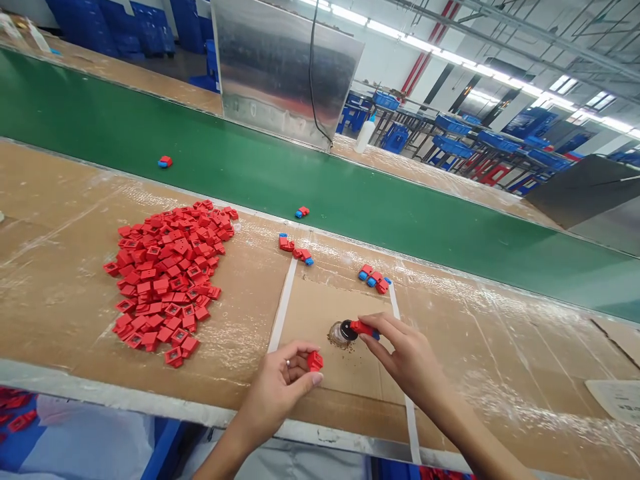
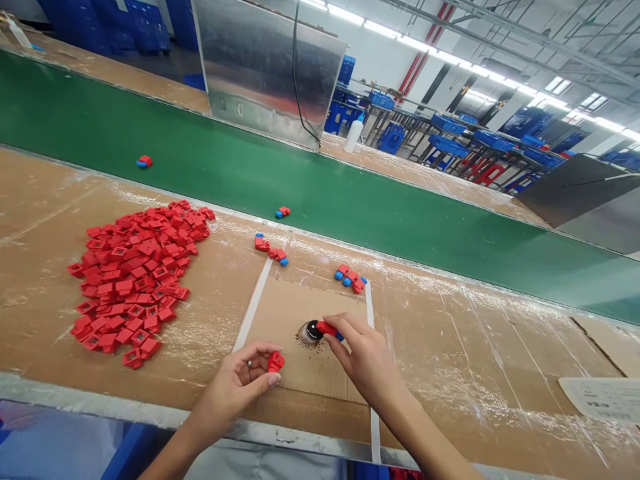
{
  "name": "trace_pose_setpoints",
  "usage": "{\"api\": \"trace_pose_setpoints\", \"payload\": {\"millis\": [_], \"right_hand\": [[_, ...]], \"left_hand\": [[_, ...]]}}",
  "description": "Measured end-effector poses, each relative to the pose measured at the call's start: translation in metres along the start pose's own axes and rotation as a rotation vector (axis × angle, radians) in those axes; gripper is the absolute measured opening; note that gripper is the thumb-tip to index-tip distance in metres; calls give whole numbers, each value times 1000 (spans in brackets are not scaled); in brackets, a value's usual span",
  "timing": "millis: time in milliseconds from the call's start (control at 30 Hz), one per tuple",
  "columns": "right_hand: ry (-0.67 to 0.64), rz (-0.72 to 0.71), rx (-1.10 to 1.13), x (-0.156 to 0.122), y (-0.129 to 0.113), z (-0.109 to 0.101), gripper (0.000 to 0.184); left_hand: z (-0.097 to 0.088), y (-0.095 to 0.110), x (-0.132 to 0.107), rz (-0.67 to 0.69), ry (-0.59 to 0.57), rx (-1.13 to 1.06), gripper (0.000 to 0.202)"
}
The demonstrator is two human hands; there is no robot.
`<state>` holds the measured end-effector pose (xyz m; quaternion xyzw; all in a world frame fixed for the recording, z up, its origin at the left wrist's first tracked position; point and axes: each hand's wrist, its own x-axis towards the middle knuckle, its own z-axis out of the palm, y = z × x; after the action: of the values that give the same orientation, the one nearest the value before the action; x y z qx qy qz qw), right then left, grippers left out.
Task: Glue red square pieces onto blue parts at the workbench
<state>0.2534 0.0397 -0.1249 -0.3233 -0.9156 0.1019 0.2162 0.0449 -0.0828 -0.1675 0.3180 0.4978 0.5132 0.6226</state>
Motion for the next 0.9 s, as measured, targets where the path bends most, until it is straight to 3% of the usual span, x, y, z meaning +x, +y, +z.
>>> {"api": "trace_pose_setpoints", "payload": {"millis": [600, 900], "right_hand": [[33, -5, 24, 3, -11, -11, 18], [193, 48, 101, -3, -23, -11, 19]], "left_hand": [[-1, -2, -1, 13, 40, -86, 36], [-1, -2, -3, 9, 18, -103, 33]]}}
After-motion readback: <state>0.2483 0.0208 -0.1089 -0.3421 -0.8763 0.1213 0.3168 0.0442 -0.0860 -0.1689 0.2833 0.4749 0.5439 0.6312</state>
